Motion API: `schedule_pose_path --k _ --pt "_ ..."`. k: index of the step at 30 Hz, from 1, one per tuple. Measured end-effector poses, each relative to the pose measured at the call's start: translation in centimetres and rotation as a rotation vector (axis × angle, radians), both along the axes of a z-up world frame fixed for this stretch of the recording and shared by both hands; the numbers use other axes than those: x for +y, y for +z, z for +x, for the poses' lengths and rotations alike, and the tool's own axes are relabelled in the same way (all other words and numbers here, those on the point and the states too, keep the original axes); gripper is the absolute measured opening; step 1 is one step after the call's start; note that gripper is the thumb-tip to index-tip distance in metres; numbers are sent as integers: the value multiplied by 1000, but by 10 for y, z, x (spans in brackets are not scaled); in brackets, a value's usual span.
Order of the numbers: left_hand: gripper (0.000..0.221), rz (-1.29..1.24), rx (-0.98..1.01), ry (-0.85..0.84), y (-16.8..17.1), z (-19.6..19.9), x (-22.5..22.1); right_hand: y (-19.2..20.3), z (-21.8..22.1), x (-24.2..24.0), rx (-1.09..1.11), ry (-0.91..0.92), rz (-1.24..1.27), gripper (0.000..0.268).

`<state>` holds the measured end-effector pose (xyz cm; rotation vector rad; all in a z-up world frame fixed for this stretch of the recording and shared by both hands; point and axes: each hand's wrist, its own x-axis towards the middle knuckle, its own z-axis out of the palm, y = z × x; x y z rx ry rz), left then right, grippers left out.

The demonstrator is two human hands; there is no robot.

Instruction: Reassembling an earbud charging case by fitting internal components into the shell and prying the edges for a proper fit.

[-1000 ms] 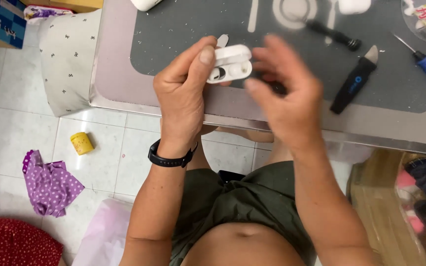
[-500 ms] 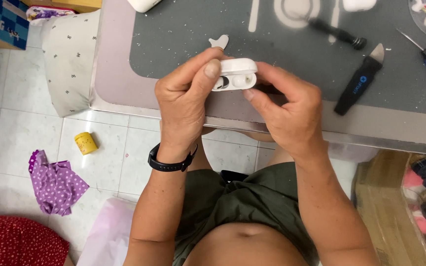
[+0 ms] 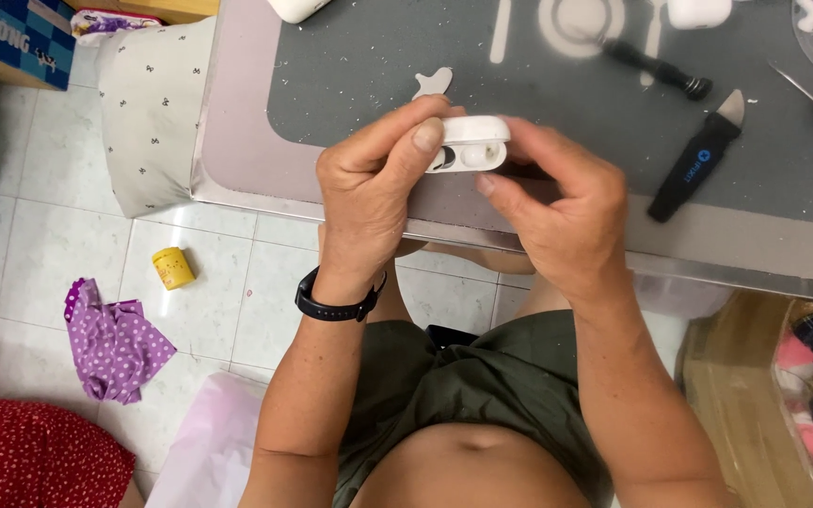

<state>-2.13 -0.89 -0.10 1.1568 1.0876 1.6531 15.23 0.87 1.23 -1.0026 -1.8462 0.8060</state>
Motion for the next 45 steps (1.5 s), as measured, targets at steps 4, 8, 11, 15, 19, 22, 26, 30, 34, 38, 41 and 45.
schedule_pose_path --k 4,8,11,15,19,22,26,30,34,38,41,45 --pt "22 -18 -57 -35 -1 0 0 10 -3 -1 8 44 40 39" --pt "24 -36 -60 -61 -3 -1 1 9 -3 -2 11 40 37 39" --pt "25 -77 -23 -58 0 -3 1 8 -4 -1 50 25 -7 38" --pt "26 -121 -53 -77 4 -3 -1 5 -4 -3 67 21 -3 43" --pt "25 -106 -13 -53 1 -3 1 4 -2 -3 146 49 -105 40" --pt "26 -105 10 -66 2 -3 1 -9 3 -1 151 18 -110 37" --pt "31 -116 25 -81 0 -5 1 -12 5 0 190 10 -145 37" --pt "33 -116 18 -93 1 -5 1 -8 4 -1 181 1 -137 34" --pt "32 -112 10 -100 1 -5 1 -6 5 -2 184 14 -157 37" --pt "38 -127 -19 -110 7 -3 1 -8 6 0 172 -9 -165 34" --pt "36 -125 -60 -129 7 -3 1 -2 4 -1 209 58 -167 39" --pt "37 -184 -87 -100 8 -1 2 -6 6 -1 192 39 -185 38"
